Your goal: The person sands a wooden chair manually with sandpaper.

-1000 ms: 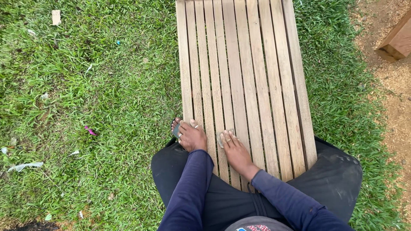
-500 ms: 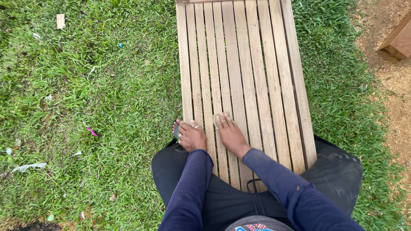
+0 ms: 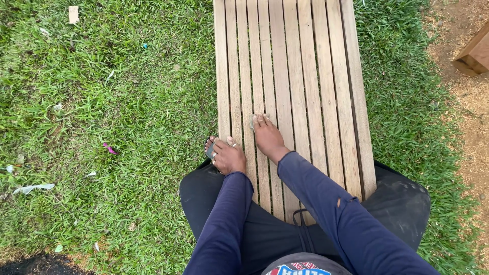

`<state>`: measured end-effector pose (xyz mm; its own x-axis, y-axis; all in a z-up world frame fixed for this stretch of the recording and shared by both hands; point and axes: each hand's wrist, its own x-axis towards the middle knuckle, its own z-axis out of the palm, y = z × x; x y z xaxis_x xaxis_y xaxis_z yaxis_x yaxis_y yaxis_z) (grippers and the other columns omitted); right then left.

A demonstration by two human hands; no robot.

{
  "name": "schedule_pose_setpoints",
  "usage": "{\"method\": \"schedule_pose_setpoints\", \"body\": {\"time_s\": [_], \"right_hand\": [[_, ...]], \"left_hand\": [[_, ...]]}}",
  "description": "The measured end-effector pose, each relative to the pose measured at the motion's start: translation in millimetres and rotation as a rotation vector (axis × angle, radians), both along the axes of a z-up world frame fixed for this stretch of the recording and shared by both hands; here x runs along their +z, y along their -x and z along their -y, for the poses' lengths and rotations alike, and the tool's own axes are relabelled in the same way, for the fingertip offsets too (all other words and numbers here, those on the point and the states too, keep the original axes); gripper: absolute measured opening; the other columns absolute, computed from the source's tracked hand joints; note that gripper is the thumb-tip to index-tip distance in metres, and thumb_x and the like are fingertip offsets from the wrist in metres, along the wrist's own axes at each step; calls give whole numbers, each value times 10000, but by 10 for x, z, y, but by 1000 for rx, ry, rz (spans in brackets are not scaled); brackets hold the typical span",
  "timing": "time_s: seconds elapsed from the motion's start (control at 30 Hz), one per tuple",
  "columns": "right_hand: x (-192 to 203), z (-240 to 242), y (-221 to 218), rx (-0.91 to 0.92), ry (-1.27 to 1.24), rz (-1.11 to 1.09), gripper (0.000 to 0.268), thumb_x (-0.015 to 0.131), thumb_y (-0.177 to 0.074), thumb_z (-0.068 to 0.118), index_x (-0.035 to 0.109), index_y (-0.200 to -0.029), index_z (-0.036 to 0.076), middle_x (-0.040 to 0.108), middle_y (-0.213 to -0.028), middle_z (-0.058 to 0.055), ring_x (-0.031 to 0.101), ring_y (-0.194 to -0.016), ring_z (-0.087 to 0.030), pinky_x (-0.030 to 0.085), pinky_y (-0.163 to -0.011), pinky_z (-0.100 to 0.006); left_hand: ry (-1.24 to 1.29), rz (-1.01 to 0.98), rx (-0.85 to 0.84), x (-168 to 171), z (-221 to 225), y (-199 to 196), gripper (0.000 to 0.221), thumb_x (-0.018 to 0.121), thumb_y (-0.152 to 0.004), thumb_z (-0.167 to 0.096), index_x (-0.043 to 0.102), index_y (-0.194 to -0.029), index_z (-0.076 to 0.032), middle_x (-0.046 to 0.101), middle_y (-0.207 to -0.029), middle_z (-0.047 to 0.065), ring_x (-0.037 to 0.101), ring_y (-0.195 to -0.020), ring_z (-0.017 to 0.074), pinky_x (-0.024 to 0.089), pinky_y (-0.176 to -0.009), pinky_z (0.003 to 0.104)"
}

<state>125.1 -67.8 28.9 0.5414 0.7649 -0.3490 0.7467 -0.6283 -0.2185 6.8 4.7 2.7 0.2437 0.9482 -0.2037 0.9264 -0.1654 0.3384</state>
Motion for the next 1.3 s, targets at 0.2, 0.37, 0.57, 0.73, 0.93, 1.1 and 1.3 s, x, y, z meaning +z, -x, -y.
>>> {"method": "schedule_pose_setpoints", "body": {"time_s": [0.2, 0.37, 0.57, 0.73, 0.93, 1.1, 1.3], "right_hand": [[-75, 751, 619, 74, -81, 0, 646, 400, -907, -49, 315, -1548, -52, 313, -1615, -258, 297, -1506, -371, 283, -1199, -458], [-255, 939, 781, 136, -18, 34, 671, 422, -900, -79, 297, -1559, -50, 325, -1604, -269, 306, -1497, -399, 296, -1201, -489], [-147, 229, 91, 32, -193, 41, 590, 426, -950, 2, 368, -1534, -54, 385, -1591, -250, 328, -1499, -375, 279, -1227, -432], [-133, 378, 245, 9, -119, 37, 593, 416, -952, -23, 357, -1542, -41, 367, -1609, -237, 315, -1521, -358, 262, -1251, -419], [-207, 1069, 968, 166, 60, 54, 716, 365, -871, -110, 230, -1570, -38, 254, -1623, -276, 224, -1507, -392, 223, -1204, -520], [-157, 499, 434, 38, -90, 12, 680, 411, -873, -81, 317, -1546, -62, 343, -1599, -272, 297, -1503, -399, 252, -1231, -466], [-156, 11, -22, -63, -152, -30, 548, 407, -964, 2, 382, -1504, -82, 384, -1595, -273, 332, -1517, -381, 278, -1246, -433]], "left_hand": [[-37, -1, -10, -53, 7, 12, 607, 435, -1040, -460, 485, -1412, 16, 584, -1326, 193, 568, -1208, 383, 458, -984, 547], [-17, -22, -17, 11, 15, 16, 604, 428, -1052, -461, 479, -1411, 22, 579, -1327, 196, 559, -1223, 387, 458, -985, 553], [-28, 9, -3, 8, 21, 16, 612, 422, -1050, -457, 463, -1431, 20, 570, -1328, 198, 551, -1230, 390, 454, -982, 560], [-61, 34, -23, 49, 30, 23, 640, 434, -1038, -456, 450, -1445, 37, 571, -1313, 207, 549, -1216, 397, 456, -971, 550], [-52, -1, -6, -44, 3, 23, 602, 441, -1034, -459, 488, -1404, 14, 586, -1304, 188, 555, -1223, 380, 465, -973, 544], [-73, -15, -14, -19, 48, 28, 573, 447, -1047, -455, 518, -1371, 14, 603, -1271, 182, 572, -1191, 373, 475, -958, 544], [-127, 15, 0, -109, 21, 30, 568, 464, -1037, -459, 529, -1370, -3, 612, -1292, 171, 575, -1220, 369, 472, -957, 540]]}}
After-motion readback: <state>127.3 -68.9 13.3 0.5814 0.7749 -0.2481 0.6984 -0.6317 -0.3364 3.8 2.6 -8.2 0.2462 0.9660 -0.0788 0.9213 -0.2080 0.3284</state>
